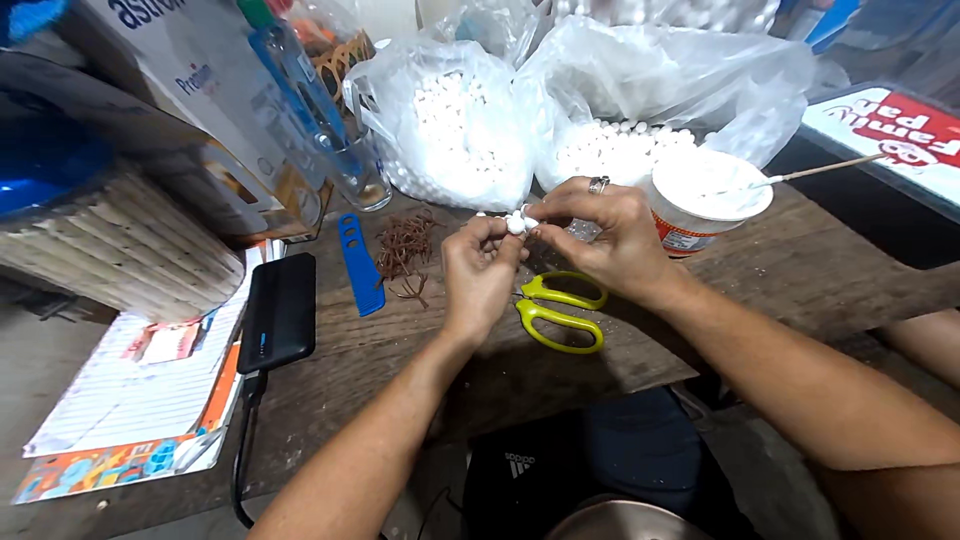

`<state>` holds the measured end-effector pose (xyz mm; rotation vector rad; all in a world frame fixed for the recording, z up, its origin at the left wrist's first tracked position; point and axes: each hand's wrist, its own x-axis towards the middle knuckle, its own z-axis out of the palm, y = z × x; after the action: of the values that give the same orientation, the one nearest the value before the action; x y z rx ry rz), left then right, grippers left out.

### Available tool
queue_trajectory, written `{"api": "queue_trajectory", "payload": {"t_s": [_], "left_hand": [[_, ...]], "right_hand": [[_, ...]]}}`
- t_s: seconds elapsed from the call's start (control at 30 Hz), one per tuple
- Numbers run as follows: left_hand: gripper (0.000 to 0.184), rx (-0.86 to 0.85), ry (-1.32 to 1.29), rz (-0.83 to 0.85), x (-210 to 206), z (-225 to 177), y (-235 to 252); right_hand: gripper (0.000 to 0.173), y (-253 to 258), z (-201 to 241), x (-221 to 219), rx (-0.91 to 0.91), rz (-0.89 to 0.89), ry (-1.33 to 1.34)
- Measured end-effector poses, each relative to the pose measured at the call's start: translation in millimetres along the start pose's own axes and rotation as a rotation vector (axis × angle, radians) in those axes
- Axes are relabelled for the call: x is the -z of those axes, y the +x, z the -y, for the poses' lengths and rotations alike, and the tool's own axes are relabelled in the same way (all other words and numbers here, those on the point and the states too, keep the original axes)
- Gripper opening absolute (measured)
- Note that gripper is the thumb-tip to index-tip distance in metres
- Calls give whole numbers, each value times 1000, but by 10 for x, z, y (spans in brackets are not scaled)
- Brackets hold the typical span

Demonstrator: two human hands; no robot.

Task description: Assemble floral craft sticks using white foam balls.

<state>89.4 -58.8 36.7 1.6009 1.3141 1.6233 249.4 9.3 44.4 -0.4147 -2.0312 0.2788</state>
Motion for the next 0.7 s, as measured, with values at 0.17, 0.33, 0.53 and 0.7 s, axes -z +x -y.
{"api": "queue_trajectory", "payload": {"t_s": [0.17,0.33,0.53,0.7], "left_hand": [[20,154,-462,-42,59,7,115],[24,195,-676,21,11,-4,110],[24,128,-520,75,11,3,115],[27,98,-425,70,10,56,121]], "right_hand": [[34,39,126,117,-367,-22,267],[5,8,278,-71,-521,91,457],[11,-37,197,69,-387,-41,214],[15,11,277,623,71,-362,-198]]}}
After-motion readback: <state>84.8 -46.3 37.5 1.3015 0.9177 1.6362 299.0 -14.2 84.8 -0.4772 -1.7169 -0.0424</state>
